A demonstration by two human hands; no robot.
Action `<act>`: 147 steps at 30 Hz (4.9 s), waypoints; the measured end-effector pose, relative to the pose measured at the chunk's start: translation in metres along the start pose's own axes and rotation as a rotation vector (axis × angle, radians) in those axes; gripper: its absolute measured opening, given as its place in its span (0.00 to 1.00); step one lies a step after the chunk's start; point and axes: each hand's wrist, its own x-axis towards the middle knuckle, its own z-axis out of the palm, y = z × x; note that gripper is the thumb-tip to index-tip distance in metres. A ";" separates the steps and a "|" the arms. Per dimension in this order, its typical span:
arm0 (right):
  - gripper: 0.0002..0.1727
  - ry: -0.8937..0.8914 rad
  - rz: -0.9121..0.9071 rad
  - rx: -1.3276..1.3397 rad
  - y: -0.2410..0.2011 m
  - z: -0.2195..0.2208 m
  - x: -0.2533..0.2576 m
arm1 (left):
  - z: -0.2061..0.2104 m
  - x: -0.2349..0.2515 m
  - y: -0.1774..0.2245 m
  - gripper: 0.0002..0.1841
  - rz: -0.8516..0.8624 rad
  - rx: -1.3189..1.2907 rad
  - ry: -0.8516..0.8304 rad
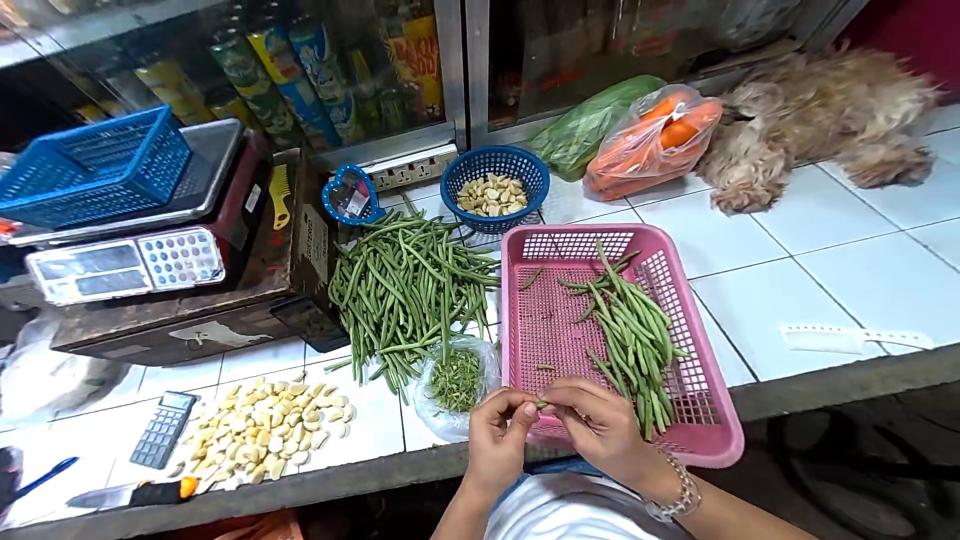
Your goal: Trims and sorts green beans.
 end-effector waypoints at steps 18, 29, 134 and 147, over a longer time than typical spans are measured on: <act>0.02 -0.508 -0.352 -0.650 0.012 -0.011 0.009 | -0.012 0.011 -0.015 0.05 0.541 1.157 -0.358; 0.06 -0.603 -0.318 -0.674 0.015 -0.008 0.004 | 0.001 0.011 -0.012 0.06 0.214 1.085 -0.400; 0.13 -0.450 0.840 0.147 0.062 0.009 0.068 | -0.084 0.114 -0.036 0.15 -0.583 1.145 -0.708; 0.22 -0.677 0.563 0.189 0.051 0.037 0.075 | -0.091 0.070 -0.011 0.10 -0.203 0.389 -0.146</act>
